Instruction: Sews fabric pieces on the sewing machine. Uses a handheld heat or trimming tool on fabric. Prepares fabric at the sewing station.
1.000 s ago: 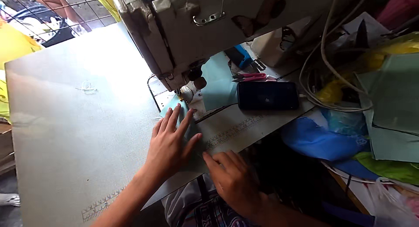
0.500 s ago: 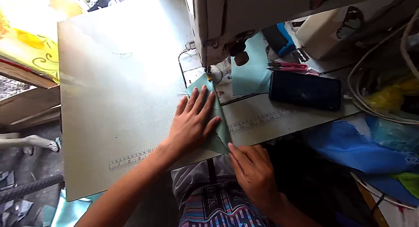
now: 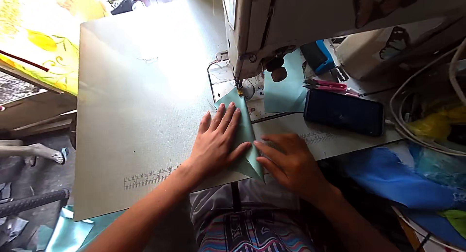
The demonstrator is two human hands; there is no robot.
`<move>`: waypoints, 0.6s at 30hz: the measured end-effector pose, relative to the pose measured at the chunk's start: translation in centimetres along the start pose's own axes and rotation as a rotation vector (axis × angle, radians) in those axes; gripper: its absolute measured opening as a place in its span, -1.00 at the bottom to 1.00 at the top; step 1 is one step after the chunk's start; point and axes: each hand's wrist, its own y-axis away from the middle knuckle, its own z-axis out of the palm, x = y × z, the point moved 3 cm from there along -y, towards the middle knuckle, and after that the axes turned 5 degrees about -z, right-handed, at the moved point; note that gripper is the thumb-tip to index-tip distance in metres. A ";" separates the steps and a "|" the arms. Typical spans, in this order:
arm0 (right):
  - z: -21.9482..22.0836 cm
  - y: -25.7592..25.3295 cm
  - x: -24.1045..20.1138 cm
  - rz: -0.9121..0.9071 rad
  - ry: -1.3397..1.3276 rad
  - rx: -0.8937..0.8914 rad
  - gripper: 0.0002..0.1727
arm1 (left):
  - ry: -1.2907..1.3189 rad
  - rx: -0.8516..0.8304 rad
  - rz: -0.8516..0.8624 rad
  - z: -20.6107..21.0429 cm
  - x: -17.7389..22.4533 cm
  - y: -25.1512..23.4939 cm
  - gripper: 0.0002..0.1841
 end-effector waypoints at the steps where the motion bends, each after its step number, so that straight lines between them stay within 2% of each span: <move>1: 0.3 -0.5 0.6 -0.037 0.014 -0.009 -0.56 | 0.001 0.006 -0.004 0.1 0.0 0.0 -0.08; 6: 0.9 -1.1 1.6 -0.144 0.048 -0.035 -0.54 | 0.029 0.016 -0.018 0.2 -0.2 0.0 -0.08; 18: 0.7 -0.8 1.7 -0.124 0.065 -0.055 -0.51 | 0.067 -0.009 -0.081 0.0 -1.0 -1.2 -0.08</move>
